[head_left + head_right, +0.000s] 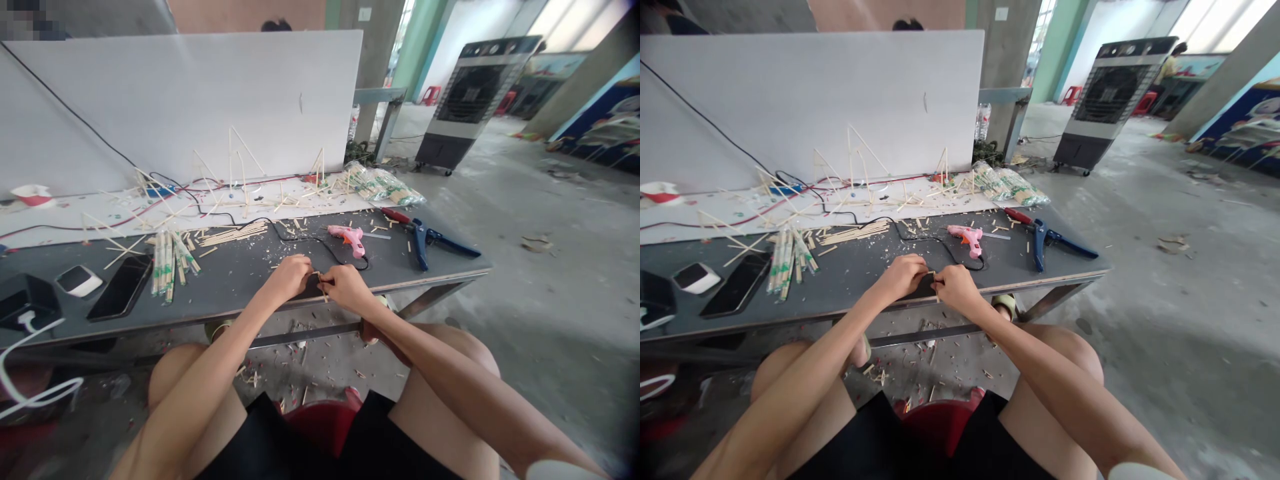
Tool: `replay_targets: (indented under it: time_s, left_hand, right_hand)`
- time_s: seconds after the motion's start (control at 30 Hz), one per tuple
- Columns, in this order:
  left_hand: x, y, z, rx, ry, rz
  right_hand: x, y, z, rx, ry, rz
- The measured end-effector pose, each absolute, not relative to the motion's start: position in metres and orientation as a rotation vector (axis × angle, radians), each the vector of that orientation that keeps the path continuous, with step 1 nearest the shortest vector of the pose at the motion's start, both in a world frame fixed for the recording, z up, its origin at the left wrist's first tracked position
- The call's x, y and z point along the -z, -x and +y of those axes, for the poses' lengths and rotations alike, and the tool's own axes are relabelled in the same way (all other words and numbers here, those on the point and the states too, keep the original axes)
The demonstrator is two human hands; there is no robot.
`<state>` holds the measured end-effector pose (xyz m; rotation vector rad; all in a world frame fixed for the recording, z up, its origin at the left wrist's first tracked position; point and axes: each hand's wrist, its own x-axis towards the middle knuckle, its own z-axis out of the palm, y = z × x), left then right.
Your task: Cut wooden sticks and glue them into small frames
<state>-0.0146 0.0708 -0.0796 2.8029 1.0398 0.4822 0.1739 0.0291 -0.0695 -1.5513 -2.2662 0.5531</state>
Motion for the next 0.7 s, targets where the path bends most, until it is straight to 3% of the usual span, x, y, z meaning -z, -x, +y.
replay_targets:
  time_s: [0.7]
  left_hand:
    - [0.0754,0.0128,0.0682,-0.477,-2.816,1.041]
  right_hand:
    - [0.0699,-0.1737,0.0299,-0.538,1.558,-2.286]
